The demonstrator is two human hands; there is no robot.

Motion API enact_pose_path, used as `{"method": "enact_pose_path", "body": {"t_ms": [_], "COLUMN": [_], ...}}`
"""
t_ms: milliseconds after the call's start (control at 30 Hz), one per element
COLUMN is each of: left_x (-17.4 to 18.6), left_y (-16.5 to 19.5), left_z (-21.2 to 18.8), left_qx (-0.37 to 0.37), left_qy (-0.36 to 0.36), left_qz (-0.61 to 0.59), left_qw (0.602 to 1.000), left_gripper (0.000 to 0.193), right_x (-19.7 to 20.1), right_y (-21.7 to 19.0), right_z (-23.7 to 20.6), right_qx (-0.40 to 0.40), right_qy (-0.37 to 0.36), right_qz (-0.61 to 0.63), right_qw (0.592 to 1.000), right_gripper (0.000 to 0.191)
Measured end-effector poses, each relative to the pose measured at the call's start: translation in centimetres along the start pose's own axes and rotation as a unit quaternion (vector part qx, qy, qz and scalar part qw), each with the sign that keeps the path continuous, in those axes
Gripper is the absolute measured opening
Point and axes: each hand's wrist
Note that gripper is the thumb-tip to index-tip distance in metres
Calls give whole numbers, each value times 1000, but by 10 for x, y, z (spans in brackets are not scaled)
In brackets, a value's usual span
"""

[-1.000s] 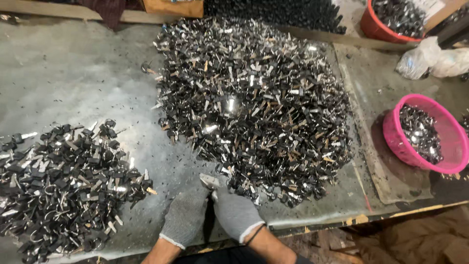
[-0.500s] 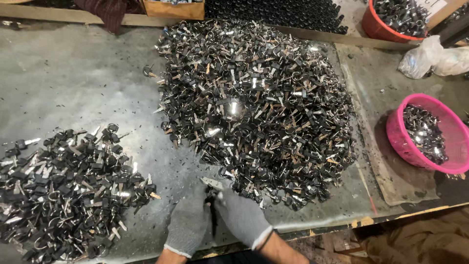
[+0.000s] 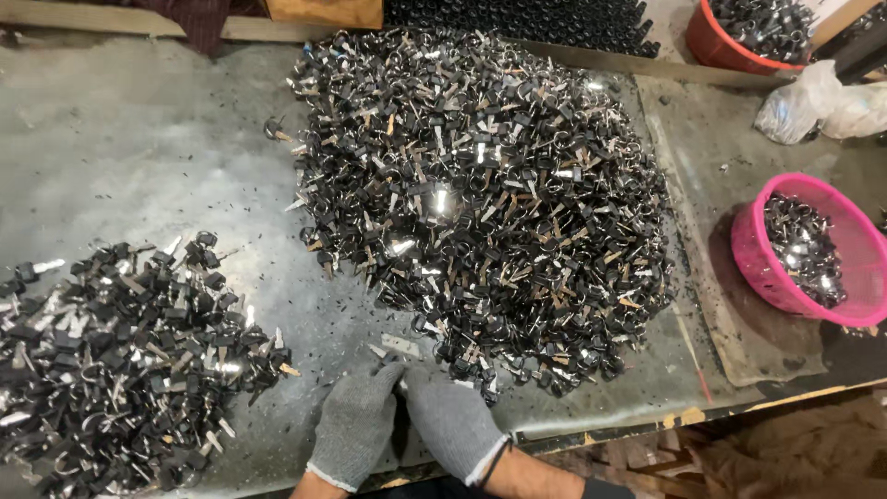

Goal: The person, wearing gray gloves, picks small metal components one at a time from a large pile on a workbench and places them into a separate pile to the left, continuously sorting through the heap. A pink basket holding more of the same parts sits at the side of the bench.

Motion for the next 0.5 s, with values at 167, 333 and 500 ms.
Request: {"method": "enact_pose_path", "body": {"t_ms": [167, 333, 500], "left_x": [0, -7, -14], "left_y": [3, 1, -10], "left_z": [-6, -12, -10], "left_qx": [108, 5, 18], "left_qy": [-27, 52, 56], "left_qz": [-9, 97, 61], "left_qw": [994, 994, 996], "left_gripper": [34, 33, 18], "right_x": [12, 5, -19], "right_y": [4, 8, 7], "right_z": [0, -4, -13], "right_qx": [110, -21, -29], "right_qy": [33, -11, -31], "right_qz": [164, 91, 31], "right_qw": [980, 996, 999], "right_gripper": [41, 41, 33]}}
Point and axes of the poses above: each hand's wrist, its own z-axis towards the middle knuckle, its own x-axis out of the back of the hand, y = z × x, and after that the axes turned 4 degrees about -y, right-handed
